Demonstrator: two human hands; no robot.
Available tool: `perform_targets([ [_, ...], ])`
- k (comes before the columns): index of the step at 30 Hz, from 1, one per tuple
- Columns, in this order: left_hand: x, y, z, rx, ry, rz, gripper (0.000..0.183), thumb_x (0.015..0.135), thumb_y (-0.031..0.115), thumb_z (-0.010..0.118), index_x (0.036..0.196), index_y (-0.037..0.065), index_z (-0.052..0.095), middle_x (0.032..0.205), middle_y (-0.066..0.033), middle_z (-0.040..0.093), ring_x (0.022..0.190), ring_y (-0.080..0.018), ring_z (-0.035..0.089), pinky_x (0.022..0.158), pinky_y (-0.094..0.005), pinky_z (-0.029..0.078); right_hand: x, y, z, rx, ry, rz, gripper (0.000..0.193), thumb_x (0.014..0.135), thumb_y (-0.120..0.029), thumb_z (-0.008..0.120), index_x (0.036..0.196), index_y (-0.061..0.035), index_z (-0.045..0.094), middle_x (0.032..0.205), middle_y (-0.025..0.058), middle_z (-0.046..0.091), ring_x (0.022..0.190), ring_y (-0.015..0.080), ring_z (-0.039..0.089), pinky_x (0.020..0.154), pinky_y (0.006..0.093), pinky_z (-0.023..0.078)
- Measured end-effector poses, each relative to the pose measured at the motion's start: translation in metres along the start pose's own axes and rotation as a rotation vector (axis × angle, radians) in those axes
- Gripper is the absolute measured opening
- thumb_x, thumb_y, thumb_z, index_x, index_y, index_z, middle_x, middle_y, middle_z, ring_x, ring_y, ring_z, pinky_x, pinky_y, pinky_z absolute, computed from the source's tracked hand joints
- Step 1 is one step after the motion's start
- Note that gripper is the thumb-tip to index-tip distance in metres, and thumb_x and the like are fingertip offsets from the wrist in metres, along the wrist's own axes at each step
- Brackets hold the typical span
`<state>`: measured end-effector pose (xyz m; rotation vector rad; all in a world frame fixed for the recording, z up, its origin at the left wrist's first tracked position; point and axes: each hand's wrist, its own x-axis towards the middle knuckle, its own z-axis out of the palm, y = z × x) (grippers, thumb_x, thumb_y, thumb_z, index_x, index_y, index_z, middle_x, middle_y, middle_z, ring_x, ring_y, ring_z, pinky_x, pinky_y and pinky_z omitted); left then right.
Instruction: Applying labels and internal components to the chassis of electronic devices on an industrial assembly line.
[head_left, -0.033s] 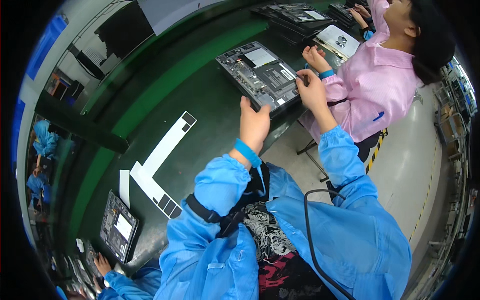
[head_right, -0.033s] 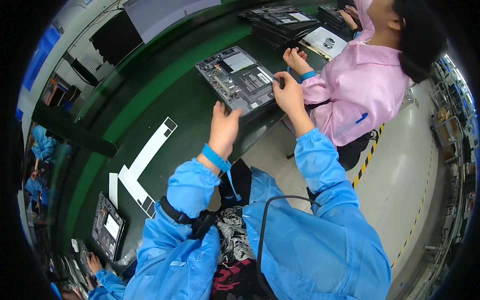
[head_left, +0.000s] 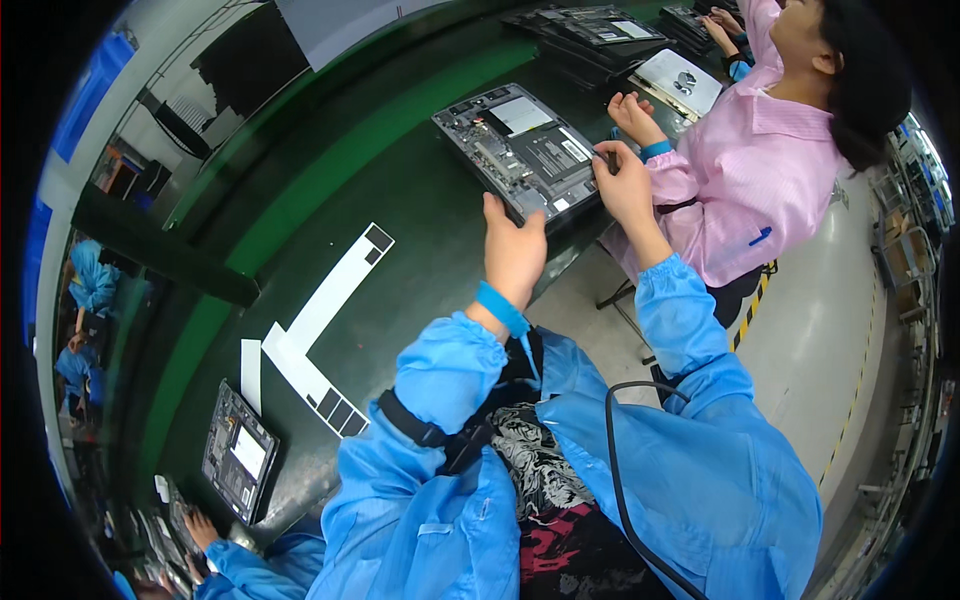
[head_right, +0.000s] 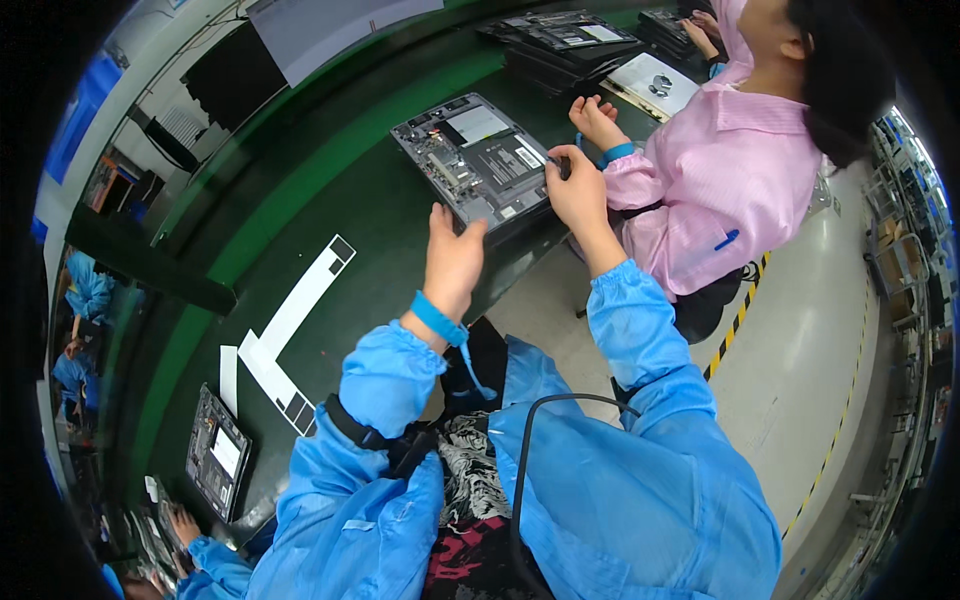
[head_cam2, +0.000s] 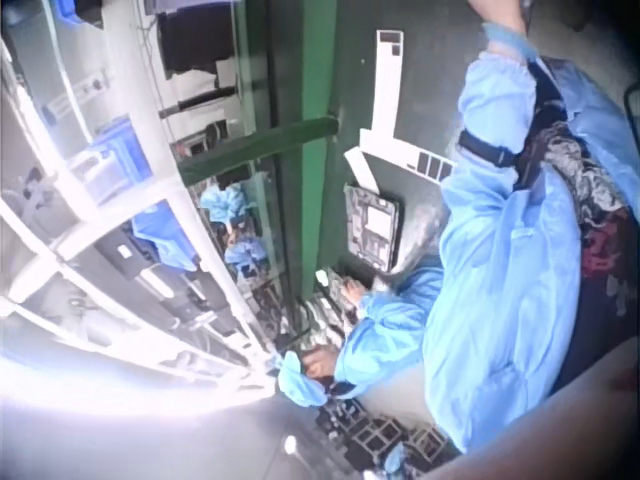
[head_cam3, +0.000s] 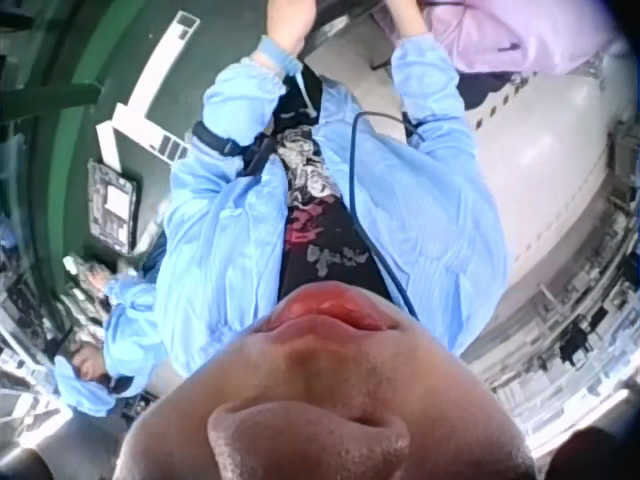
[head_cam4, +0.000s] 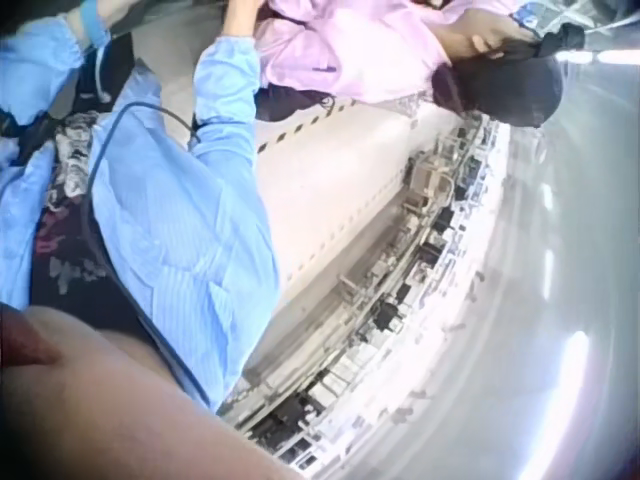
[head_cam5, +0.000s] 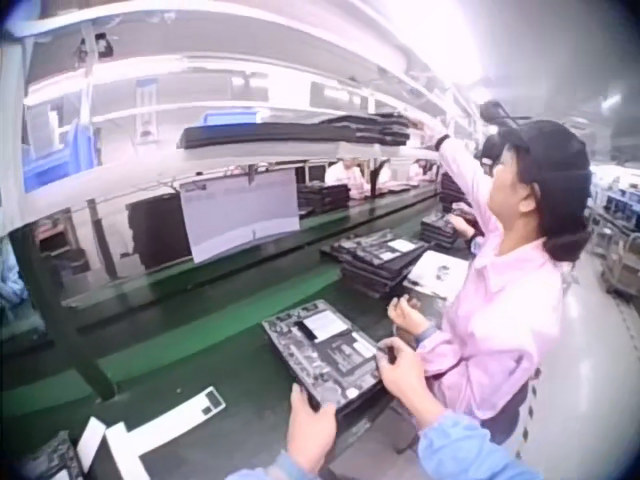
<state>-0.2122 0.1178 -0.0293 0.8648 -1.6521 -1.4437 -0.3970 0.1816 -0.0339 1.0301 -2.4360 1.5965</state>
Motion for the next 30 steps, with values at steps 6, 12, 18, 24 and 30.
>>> perform_targets([
  [6, -0.009, 0.022, 0.014, 0.107, 0.215, -0.023, 0.074, 0.088, 0.02, 0.062, 0.143, -0.009, 0.024, 0.123, -0.03, 0.056, 0.109, -0.0387, 0.059, 0.094, -0.0384, 0.046, -0.014, -0.016, 0.014, 0.142, 0.086, 0.09, 0.016, 0.082, -0.015, 0.065, 0.095, -0.0051, 0.066, 0.079, 0.0115, 0.067, 0.074, 0.0239, 0.065, 0.071, 0.0321, 0.049],
  [12, -0.026, 0.046, -0.076, -0.634, 0.301, -0.068, 0.058, 0.086, 0.01, 0.066, 0.137, 0.001, 0.042, 0.117, -0.014, 0.06, 0.094, -0.019, 0.062, 0.073, -0.0318, 0.054, -0.087, -0.119, -0.003, 0.773, 0.193, -0.13, 0.012, 0.093, -0.008, 0.058, 0.102, 0.0001, 0.055, 0.102, 0.0181, 0.067, 0.09, 0.0154, 0.06, 0.08, 0.0271, 0.046],
  [18, -0.077, 0.063, -0.25, -0.633, 0.215, 0.008, 0.045, 0.088, 0.007, 0.053, 0.131, -0.005, 0.047, 0.115, -0.0194, 0.063, 0.102, -0.0257, 0.064, 0.091, -0.036, 0.052, -0.116, -0.139, 0.014, 1.01, -0.062, -0.067, 0.019, 0.098, -0.013, 0.051, 0.115, -0.0061, 0.047, 0.132, 0.0187, 0.054, 0.117, 0.0227, 0.054, 0.097, 0.0373, 0.04],
  [24, -0.087, 0.032, -0.318, -0.392, 0.041, -0.147, 0.041, 0.089, 0.008, 0.056, 0.128, -0.002, 0.048, 0.113, -0.0144, 0.062, 0.101, -0.0198, 0.064, 0.09, -0.0316, 0.052, -0.129, -0.098, 0.07, 1.332, -0.659, 0.56, 0.033, 0.101, -0.033, 0.047, 0.118, -0.0061, 0.056, 0.11, 0.0052, 0.06, 0.1, 0.0146, 0.058, 0.09, 0.0305, 0.046],
  [30, -0.067, 0.006, -0.319, 0.441, -0.114, -0.237, 0.037, 0.091, 0.016, 0.06, 0.125, 0.002, 0.054, 0.112, -0.0112, 0.063, 0.102, -0.0201, 0.062, 0.088, -0.0301, 0.049, -0.159, -0.078, 0.082, 1.029, -0.523, 0.467, 0.028, 0.09, 0.001, 0.061, 0.117, 0.0006, 0.054, 0.111, 0.0124, 0.062, 0.096, 0.0144, 0.059, 0.084, 0.0264, 0.048],
])
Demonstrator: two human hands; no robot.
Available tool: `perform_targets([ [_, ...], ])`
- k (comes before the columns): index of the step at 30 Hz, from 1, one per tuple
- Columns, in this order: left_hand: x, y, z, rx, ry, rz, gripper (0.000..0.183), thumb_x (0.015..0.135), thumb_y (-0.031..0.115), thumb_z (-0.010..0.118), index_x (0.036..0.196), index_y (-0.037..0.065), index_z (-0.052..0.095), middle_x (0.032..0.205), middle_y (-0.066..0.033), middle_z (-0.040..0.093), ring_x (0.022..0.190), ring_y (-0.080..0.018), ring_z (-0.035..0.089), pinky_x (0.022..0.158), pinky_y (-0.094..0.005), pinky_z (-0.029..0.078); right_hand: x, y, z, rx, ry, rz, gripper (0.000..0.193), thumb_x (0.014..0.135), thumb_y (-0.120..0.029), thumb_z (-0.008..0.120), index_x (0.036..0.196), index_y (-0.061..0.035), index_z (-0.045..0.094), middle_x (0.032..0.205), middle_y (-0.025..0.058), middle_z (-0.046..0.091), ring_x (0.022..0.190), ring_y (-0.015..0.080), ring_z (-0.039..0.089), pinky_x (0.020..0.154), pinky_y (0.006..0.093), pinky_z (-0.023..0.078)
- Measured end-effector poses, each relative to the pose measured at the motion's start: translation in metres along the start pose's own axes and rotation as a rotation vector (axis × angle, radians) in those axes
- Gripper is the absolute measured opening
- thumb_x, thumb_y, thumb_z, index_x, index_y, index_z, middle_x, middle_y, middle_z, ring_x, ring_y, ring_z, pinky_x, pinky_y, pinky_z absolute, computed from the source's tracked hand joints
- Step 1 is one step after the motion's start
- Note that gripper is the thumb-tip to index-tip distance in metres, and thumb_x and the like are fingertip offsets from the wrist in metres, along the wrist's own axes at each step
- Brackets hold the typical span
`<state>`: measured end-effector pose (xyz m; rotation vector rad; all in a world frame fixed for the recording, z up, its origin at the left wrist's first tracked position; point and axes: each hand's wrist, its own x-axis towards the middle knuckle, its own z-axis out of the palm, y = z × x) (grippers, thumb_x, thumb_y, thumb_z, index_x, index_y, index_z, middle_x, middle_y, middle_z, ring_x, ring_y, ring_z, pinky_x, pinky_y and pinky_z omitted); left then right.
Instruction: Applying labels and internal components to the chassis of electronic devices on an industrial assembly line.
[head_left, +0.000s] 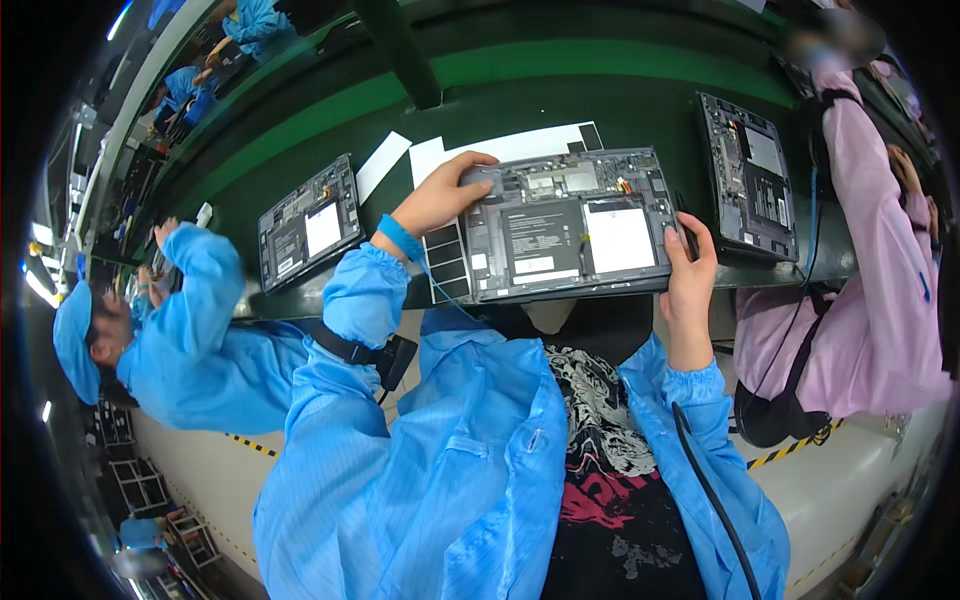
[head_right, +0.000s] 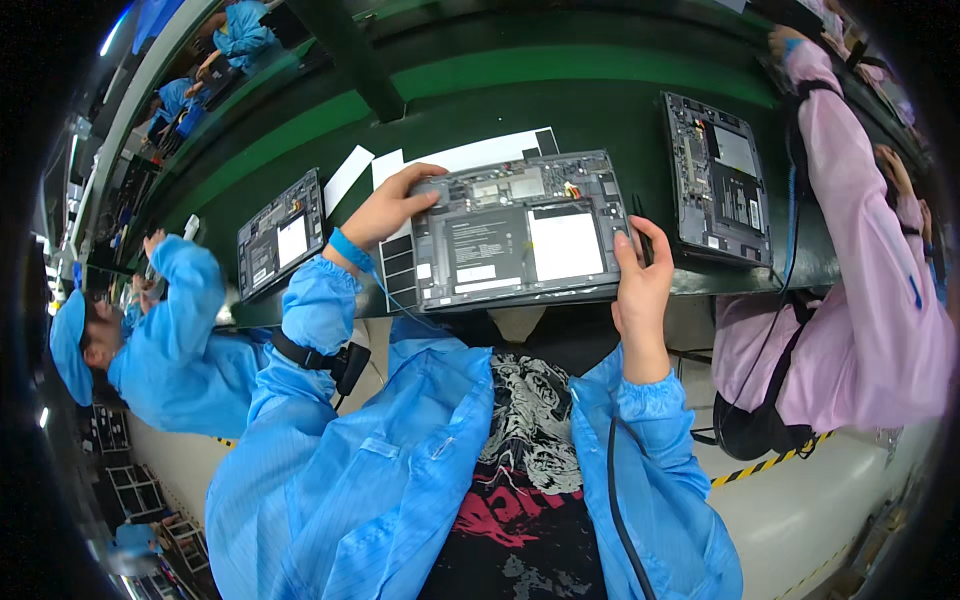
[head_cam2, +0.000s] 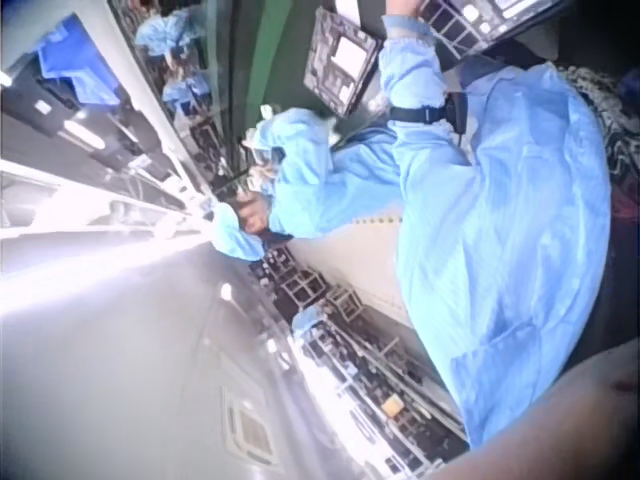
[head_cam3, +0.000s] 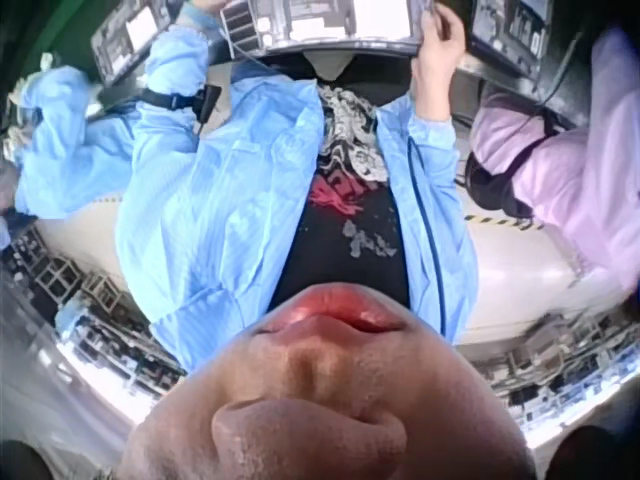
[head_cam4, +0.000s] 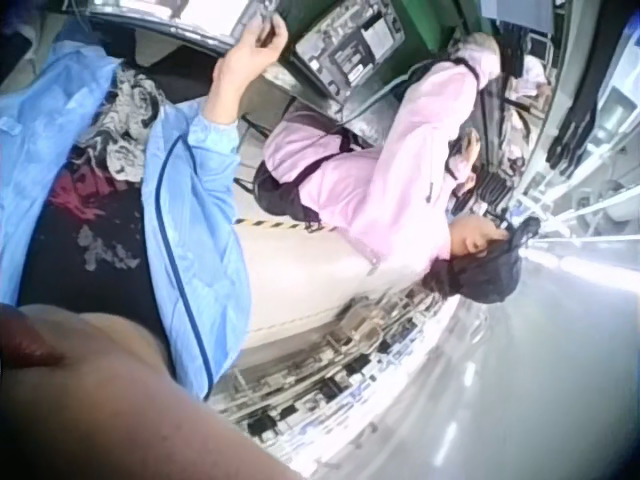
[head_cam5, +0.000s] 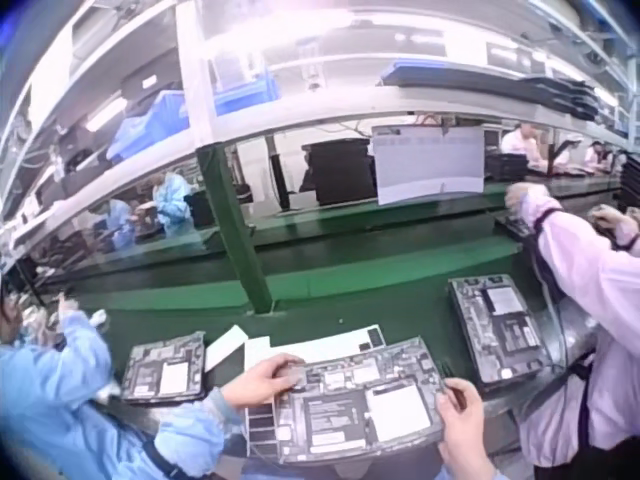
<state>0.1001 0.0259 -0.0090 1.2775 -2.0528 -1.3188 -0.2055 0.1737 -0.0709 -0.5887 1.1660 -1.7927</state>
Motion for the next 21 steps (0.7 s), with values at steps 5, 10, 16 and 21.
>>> perform_targets([
  [5, 0.043, 0.035, -0.03, 0.635, 0.097, 0.178, 0.042, 0.087, 0.028, 0.064, 0.117, -0.001, 0.061, 0.116, -0.0226, 0.063, 0.111, -0.0366, 0.059, 0.096, -0.0409, 0.046, -0.004, 0.01, -0.006, -0.172, 0.052, -0.124, 0.021, 0.091, 0.0, 0.059, 0.112, -0.0002, 0.057, 0.102, 0.0083, 0.064, 0.091, 0.0111, 0.058, 0.082, 0.0234, 0.046],
  [10, 0.127, 0.023, -0.001, 0.917, 0.012, 0.175, 0.055, 0.079, 0.038, 0.073, 0.116, -0.002, 0.061, 0.115, -0.0219, 0.063, 0.103, -0.0345, 0.062, 0.09, -0.0373, 0.05, -0.01, 0.01, 0.001, -0.571, 0.1, -0.331, 0.016, 0.091, -0.002, 0.058, 0.107, -0.0009, 0.06, 0.098, 0.006, 0.063, 0.091, 0.0119, 0.056, 0.082, 0.0246, 0.044],
  [16, 0.161, 0.022, 0.009, 0.817, -0.162, 0.0, 0.048, 0.069, 0.037, 0.08, 0.093, -0.003, 0.069, 0.09, -0.0192, 0.07, 0.086, -0.0336, 0.067, 0.079, -0.0378, 0.052, -0.008, 0.0, 0.005, -0.618, 0.061, -0.256, 0.014, 0.091, -0.005, 0.058, 0.104, -0.0012, 0.062, 0.095, 0.0043, 0.062, 0.091, 0.0117, 0.054, 0.082, 0.025, 0.042],
  [21, 0.149, 0.059, -0.01, 0.64, 0.087, 0.242, 0.032, 0.076, 0.025, 0.073, 0.095, 0.0, 0.07, 0.084, -0.0167, 0.07, 0.079, -0.0289, 0.068, 0.072, -0.0386, 0.052, -0.007, 0.003, -0.001, -0.592, 0.057, -0.28, 0.012, 0.092, -0.007, 0.058, 0.102, -0.0014, 0.062, 0.093, 0.0034, 0.061, 0.089, 0.0109, 0.054, 0.081, 0.0239, 0.042],
])
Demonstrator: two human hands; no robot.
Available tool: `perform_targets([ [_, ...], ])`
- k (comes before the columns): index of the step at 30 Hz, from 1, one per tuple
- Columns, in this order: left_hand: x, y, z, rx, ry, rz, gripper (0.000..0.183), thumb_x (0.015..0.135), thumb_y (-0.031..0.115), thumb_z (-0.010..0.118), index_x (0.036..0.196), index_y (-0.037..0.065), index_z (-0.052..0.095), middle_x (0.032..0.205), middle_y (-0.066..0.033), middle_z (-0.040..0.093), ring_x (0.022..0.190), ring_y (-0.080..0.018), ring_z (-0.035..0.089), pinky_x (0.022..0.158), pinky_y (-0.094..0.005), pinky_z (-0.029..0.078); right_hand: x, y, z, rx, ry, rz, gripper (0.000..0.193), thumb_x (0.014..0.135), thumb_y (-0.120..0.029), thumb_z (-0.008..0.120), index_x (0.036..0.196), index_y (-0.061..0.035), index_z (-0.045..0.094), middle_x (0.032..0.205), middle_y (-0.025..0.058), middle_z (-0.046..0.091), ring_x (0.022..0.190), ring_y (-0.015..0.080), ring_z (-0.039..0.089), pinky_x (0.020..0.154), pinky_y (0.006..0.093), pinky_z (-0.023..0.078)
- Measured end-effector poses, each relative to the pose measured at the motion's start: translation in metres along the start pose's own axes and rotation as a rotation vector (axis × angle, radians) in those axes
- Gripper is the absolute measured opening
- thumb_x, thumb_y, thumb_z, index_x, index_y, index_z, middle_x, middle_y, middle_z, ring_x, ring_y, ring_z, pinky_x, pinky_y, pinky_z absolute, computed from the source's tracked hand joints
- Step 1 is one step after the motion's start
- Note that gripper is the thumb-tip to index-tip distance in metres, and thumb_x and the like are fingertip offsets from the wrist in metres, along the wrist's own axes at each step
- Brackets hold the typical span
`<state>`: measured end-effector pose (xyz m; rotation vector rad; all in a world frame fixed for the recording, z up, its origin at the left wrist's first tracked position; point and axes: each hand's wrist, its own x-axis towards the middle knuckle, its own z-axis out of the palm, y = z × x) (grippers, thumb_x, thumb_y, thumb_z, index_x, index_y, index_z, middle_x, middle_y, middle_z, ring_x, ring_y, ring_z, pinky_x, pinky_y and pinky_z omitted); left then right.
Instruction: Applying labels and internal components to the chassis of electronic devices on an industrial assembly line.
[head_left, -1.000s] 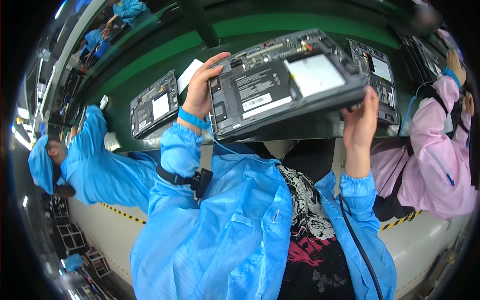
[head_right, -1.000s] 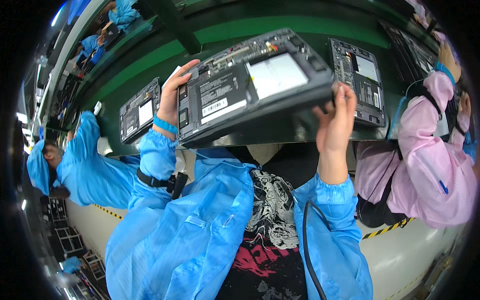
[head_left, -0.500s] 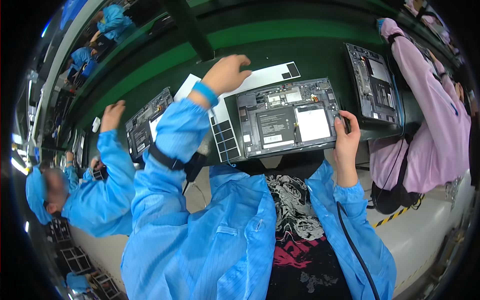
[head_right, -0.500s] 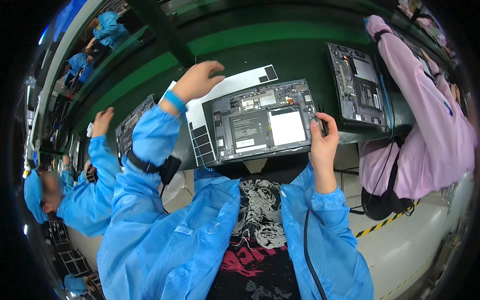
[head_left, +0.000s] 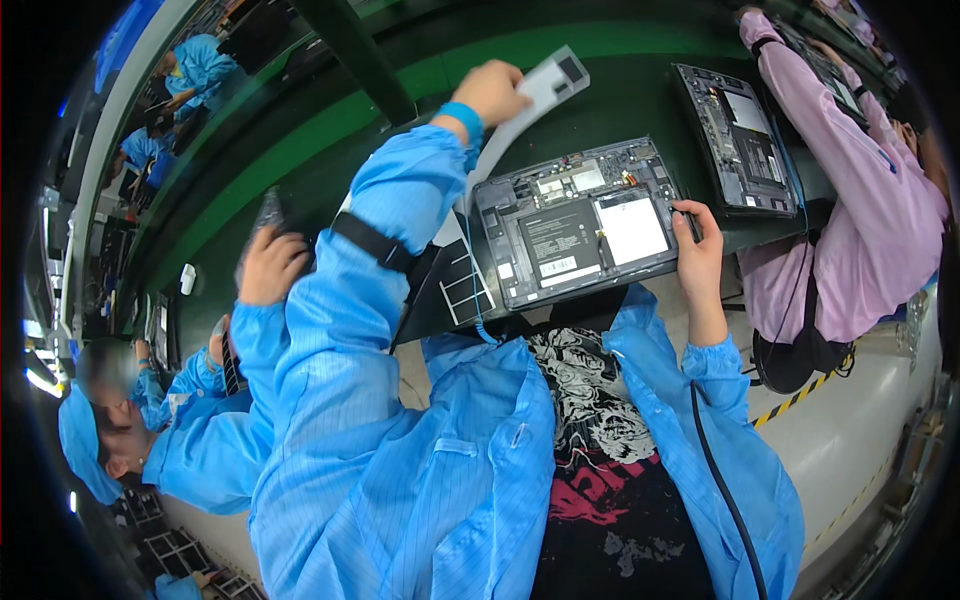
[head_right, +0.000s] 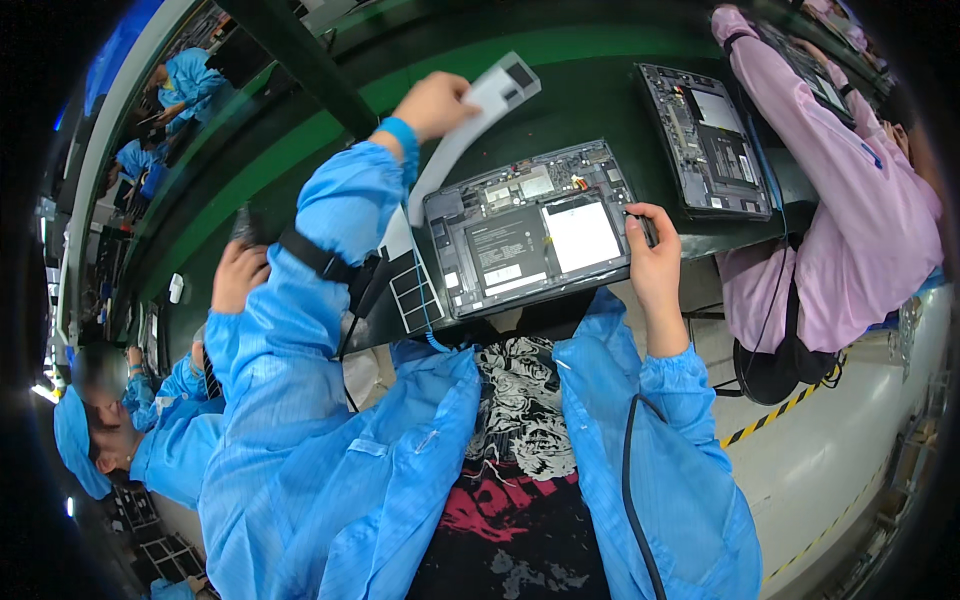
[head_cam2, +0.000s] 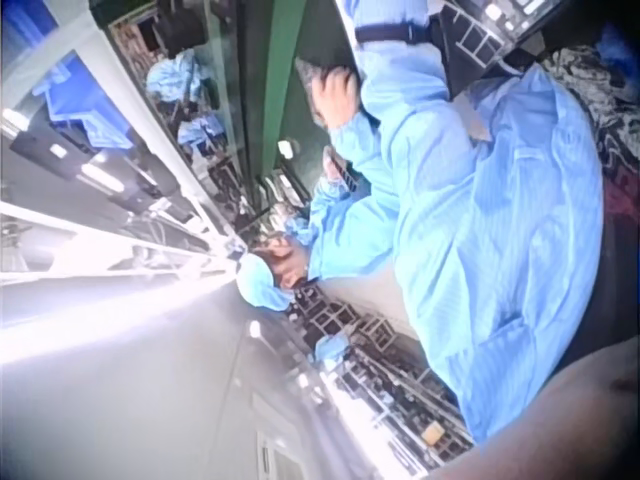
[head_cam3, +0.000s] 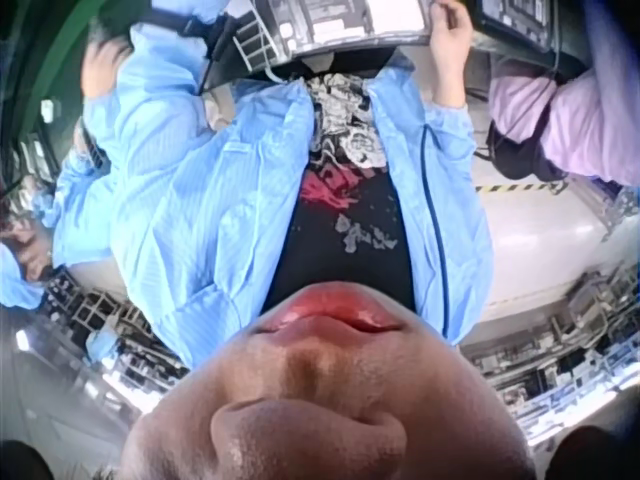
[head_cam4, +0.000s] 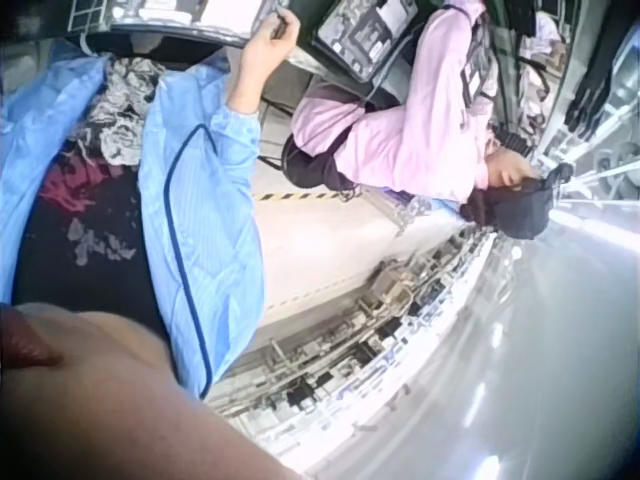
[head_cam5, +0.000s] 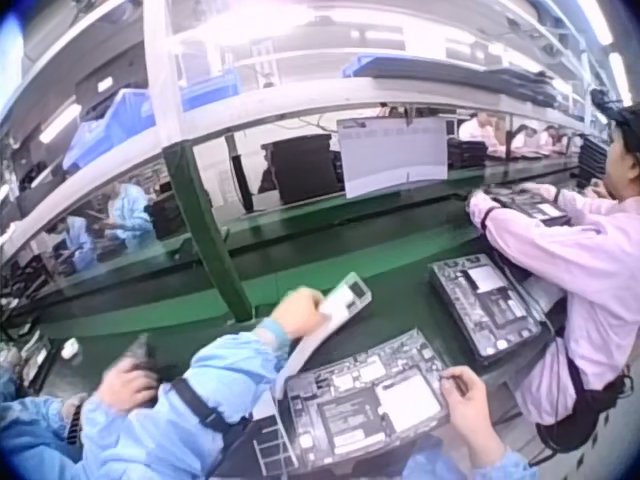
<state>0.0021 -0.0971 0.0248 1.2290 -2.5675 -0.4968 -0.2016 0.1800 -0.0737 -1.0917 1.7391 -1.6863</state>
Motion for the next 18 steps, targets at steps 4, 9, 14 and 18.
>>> perform_targets([
  [4, -0.052, 0.008, -0.056, -1.027, 0.525, -0.307, 0.024, 0.086, 0.02, 0.069, 0.089, -0.004, 0.07, 0.075, -0.0057, 0.067, 0.057, -0.0143, 0.057, 0.052, -0.0275, 0.044, -0.002, -0.007, 0.0, -0.037, -0.043, 0.026, 0.012, 0.092, -0.007, 0.059, 0.101, -0.0004, 0.062, 0.096, 0.0045, 0.062, 0.091, 0.0115, 0.054, 0.084, 0.0246, 0.041],
  [9, -0.071, -0.022, -0.029, -1.808, 0.898, -0.609, 0.018, 0.095, 0.019, 0.061, 0.095, 0.002, 0.056, 0.081, -0.0078, 0.058, 0.06, -0.0135, 0.054, 0.048, -0.0223, 0.042, 0.001, 0.005, 0.001, -0.002, 0.001, -0.03, 0.011, 0.092, -0.008, 0.058, 0.099, -0.0001, 0.061, 0.093, 0.0053, 0.062, 0.09, 0.0126, 0.055, 0.083, 0.0258, 0.042],
  [14, -0.059, -0.024, 0.02, -1.976, 0.911, -0.549, 0.02, 0.096, 0.013, 0.058, 0.108, -0.002, 0.056, 0.108, -0.0132, 0.062, 0.103, -0.0239, 0.062, 0.087, -0.0287, 0.055, 0.001, 0.006, 0.0, 0.02, -0.037, -0.058, 0.011, 0.092, -0.006, 0.056, 0.099, 0.0002, 0.061, 0.093, 0.0057, 0.062, 0.091, 0.0134, 0.055, 0.084, 0.0261, 0.042],
  [18, -0.047, -0.032, 0.062, -1.857, 0.73, -0.683, 0.028, 0.1, 0.019, 0.051, 0.116, -0.003, 0.053, 0.116, -0.0162, 0.06, 0.111, -0.0258, 0.058, 0.097, -0.0327, 0.048, 0.0, 0.005, 0.001, 0.022, -0.024, -0.046, 0.011, 0.093, -0.007, 0.056, 0.1, 0.0, 0.061, 0.094, 0.0058, 0.062, 0.092, 0.0126, 0.055, 0.084, 0.0255, 0.042],
])
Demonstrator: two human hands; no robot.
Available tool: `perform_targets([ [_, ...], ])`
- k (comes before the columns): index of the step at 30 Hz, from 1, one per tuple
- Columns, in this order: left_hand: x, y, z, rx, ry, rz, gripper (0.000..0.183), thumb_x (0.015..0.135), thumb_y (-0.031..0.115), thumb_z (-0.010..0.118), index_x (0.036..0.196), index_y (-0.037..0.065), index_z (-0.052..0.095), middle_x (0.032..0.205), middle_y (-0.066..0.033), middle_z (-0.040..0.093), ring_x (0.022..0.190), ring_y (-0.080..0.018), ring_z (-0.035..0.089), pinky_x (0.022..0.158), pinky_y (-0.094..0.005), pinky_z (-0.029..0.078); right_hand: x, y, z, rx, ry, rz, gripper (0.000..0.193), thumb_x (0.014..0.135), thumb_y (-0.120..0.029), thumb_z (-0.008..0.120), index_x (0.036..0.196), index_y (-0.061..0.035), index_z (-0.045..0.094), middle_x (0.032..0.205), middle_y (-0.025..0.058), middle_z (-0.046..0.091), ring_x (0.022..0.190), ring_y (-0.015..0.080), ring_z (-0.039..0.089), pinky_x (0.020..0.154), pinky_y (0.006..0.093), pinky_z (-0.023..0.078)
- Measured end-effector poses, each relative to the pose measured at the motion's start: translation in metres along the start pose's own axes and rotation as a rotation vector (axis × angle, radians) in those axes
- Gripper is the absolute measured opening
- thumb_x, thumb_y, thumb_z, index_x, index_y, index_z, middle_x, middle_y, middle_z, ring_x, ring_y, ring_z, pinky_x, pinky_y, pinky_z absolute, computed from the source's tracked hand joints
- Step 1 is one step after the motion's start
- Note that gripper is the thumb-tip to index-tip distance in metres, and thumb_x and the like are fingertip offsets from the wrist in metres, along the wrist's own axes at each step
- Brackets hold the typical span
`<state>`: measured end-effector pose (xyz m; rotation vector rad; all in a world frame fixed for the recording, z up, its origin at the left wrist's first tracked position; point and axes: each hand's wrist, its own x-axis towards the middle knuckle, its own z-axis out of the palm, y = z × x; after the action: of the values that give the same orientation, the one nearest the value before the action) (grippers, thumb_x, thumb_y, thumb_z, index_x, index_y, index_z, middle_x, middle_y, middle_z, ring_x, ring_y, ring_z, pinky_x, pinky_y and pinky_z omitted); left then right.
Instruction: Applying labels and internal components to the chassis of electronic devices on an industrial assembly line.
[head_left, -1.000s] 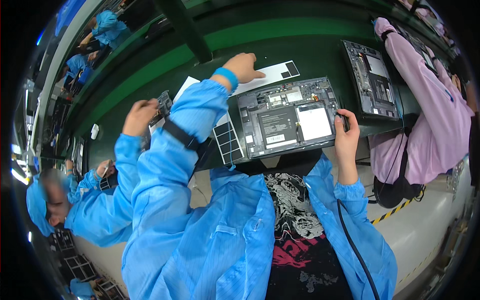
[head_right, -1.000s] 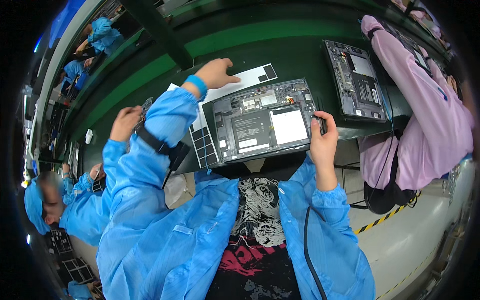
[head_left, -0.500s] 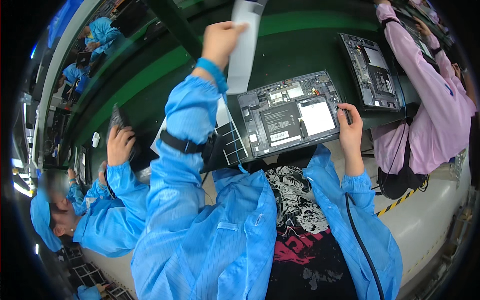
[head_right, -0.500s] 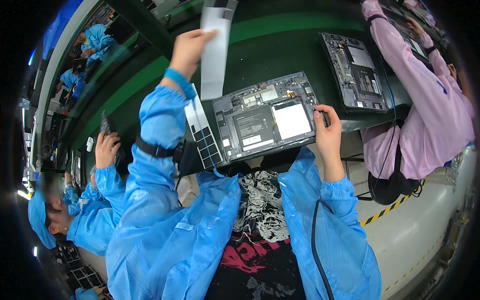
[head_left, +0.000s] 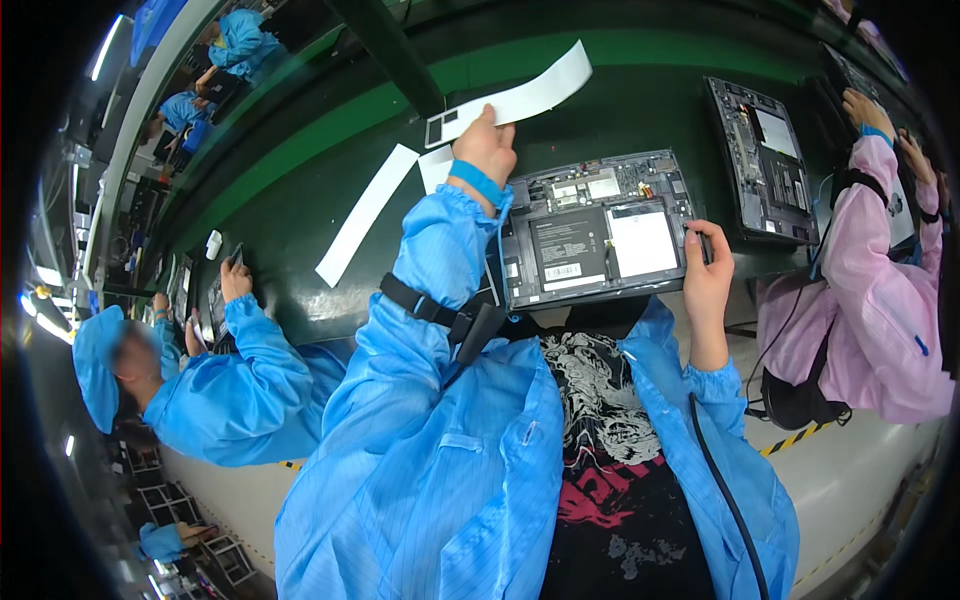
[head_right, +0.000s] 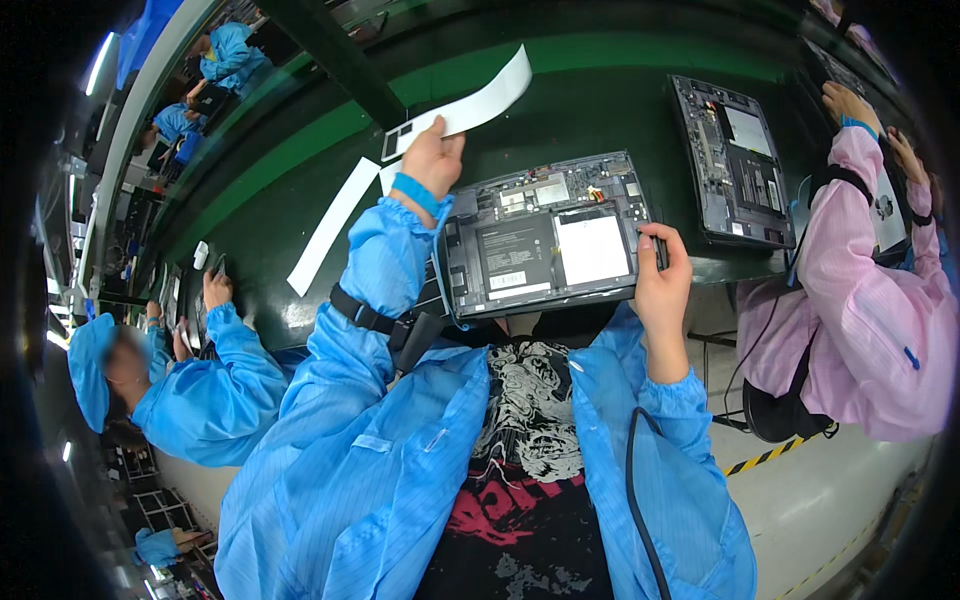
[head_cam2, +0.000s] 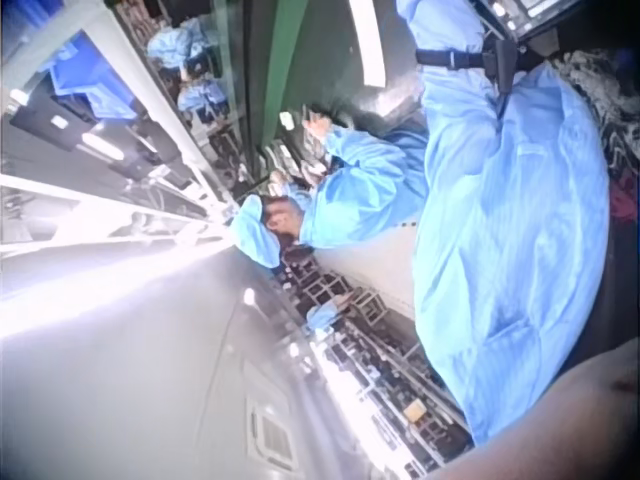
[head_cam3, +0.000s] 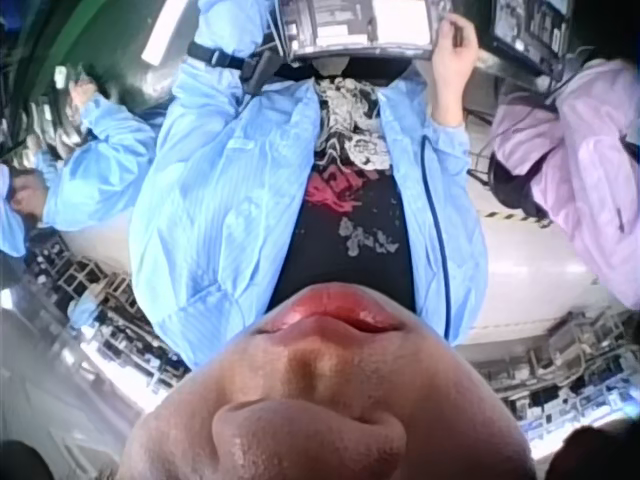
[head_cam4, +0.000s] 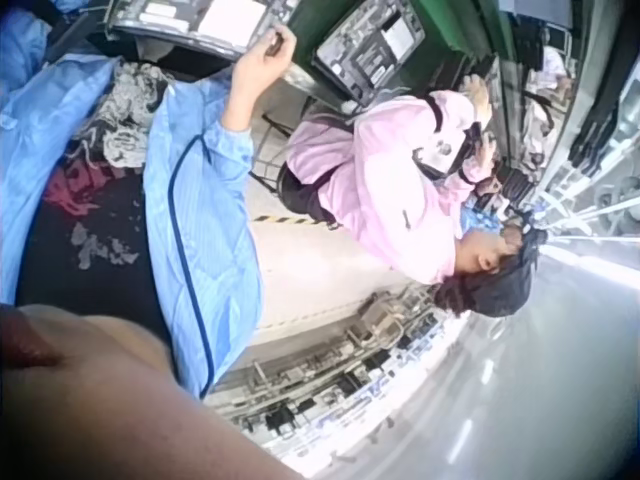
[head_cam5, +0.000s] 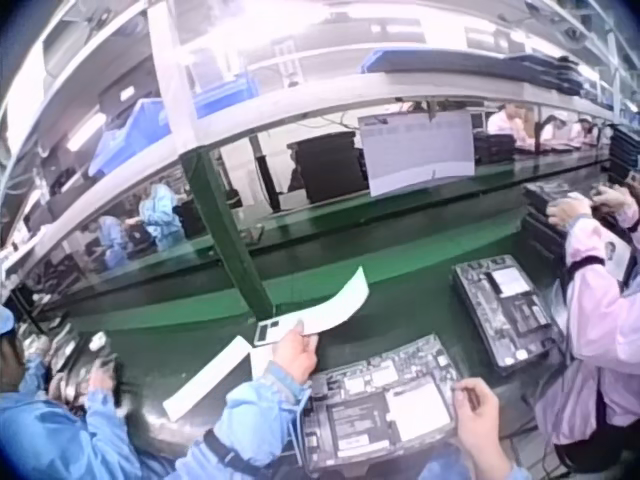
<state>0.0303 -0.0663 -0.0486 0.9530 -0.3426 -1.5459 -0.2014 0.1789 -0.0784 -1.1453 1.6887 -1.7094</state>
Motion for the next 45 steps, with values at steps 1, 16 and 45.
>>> perform_targets([
  [1, -0.006, -0.005, 0.007, 0.019, 0.036, -0.055, 0.036, 0.099, 0.022, 0.054, 0.123, -0.003, 0.049, 0.125, -0.0173, 0.054, 0.12, -0.0261, 0.051, 0.101, -0.0353, 0.044, 0.0, 0.0, -0.001, 0.0, 0.004, 0.006, 0.011, 0.093, -0.007, 0.056, 0.1, 0.0, 0.061, 0.094, 0.0058, 0.062, 0.092, 0.0126, 0.055, 0.084, 0.0255, 0.042],
  [16, -0.172, 0.079, -0.095, 1.469, -0.332, 0.519, 0.035, 0.088, 0.017, 0.066, 0.117, -0.003, 0.061, 0.118, -0.0168, 0.063, 0.111, -0.0303, 0.061, 0.096, -0.0345, 0.045, 0.012, 0.0, 0.002, 0.02, 0.023, -0.006, 0.011, 0.092, -0.005, 0.058, 0.099, 0.0011, 0.064, 0.091, 0.0043, 0.063, 0.088, 0.0117, 0.055, 0.08, 0.025, 0.043],
  [45, -0.144, 0.054, -0.162, 1.648, -0.23, 0.735, 0.077, 0.071, 0.028, 0.079, 0.137, 0.006, 0.046, 0.129, -0.0058, 0.059, 0.125, -0.0264, 0.045, 0.102, -0.041, 0.032, 0.018, -0.079, 0.233, -0.277, -0.901, -0.05, 0.022, 0.088, -0.017, 0.061, 0.092, 0.0036, 0.066, 0.072, 0.0081, 0.068, 0.058, 0.011, 0.063, 0.051, 0.0238, 0.049],
])
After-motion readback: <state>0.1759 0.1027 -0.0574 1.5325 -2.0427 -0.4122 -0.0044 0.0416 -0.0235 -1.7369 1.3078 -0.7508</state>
